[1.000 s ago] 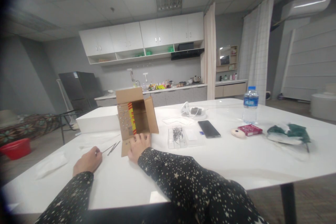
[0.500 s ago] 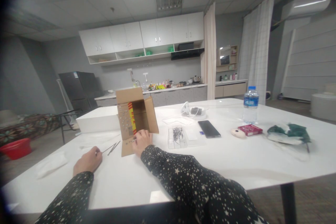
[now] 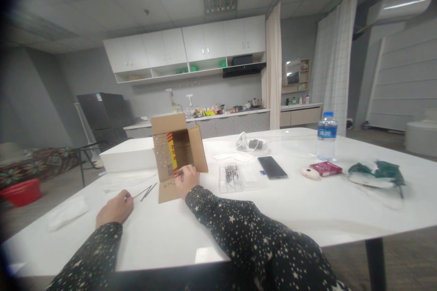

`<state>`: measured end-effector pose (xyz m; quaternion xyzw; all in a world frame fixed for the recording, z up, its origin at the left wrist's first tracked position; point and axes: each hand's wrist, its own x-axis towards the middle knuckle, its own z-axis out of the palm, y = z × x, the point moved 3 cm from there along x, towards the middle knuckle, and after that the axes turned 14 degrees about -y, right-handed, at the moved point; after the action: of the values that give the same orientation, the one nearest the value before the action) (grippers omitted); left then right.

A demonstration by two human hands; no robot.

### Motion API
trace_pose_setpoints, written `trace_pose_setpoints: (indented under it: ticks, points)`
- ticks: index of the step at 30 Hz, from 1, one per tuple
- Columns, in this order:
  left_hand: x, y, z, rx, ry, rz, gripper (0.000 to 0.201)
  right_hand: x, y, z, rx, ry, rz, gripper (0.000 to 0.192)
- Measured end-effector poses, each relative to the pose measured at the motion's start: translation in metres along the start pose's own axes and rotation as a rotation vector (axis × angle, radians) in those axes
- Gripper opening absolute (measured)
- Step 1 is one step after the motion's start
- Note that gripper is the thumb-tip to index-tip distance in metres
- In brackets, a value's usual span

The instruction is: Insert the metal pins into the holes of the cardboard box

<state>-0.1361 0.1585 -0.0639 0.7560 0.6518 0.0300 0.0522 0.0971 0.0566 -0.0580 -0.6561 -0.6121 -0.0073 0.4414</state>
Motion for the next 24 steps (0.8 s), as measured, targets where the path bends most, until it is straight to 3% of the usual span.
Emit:
trace_pose_setpoints:
  ticks: [13, 24]
  points:
    - [-0.0012, 0.0002, -0.0005, -0.011, 0.004, 0.001, 0.033, 0.0052, 0.0091, 0.0003, 0.282, 0.161, 0.099, 0.015]
    - [-0.0008, 0.0015, -0.0006, 0.006, 0.003, -0.003, 0.034, 0.0011, 0.0105, 0.0018, 0.128, 0.053, -0.007, 0.016]
